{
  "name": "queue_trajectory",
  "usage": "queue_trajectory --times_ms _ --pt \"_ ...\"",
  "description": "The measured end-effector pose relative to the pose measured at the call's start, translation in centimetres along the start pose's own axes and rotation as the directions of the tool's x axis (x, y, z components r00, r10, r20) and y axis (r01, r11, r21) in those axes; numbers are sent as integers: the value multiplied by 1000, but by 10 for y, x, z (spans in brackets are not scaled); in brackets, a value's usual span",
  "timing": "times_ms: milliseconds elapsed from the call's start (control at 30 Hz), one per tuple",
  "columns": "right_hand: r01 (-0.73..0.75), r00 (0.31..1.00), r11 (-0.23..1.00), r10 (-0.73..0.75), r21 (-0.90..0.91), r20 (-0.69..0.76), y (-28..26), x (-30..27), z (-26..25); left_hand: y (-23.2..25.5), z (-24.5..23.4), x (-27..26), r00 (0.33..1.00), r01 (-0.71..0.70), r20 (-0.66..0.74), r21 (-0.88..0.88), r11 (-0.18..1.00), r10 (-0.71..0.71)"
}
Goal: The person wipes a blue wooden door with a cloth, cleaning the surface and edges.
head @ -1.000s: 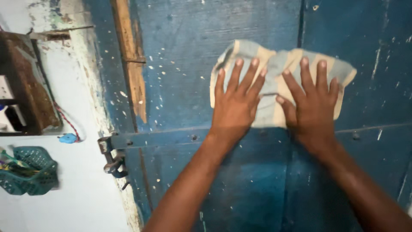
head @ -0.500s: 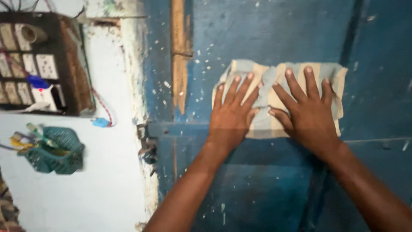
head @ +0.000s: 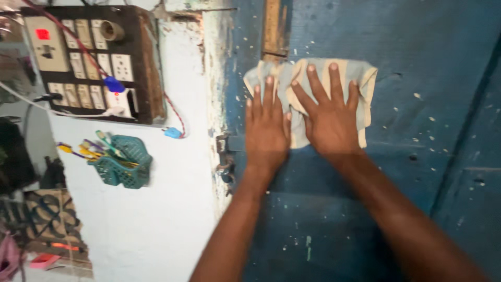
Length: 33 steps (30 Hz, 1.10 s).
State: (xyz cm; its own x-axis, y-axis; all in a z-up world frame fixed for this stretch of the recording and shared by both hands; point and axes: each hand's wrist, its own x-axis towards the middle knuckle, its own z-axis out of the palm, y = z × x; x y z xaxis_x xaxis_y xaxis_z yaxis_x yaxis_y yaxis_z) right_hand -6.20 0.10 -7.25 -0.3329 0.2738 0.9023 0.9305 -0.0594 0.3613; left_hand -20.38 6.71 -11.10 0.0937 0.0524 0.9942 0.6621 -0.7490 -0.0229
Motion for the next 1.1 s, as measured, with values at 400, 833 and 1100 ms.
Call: queue_trajectory --times_ms 400,833,1100 --pt "139 990 989 -138 -39 29 -28 -37 -20 15 1 -54 997 59 -52 -95 994 -64" --pt "294 892 953 -303 78 336 -58 -123 18 -15 15 -198 985 41 170 7 999 -42" --pt "367 552 860 -509 356 660 -72 -192 46 -4 23 -333 911 299 323 -85 950 -258"
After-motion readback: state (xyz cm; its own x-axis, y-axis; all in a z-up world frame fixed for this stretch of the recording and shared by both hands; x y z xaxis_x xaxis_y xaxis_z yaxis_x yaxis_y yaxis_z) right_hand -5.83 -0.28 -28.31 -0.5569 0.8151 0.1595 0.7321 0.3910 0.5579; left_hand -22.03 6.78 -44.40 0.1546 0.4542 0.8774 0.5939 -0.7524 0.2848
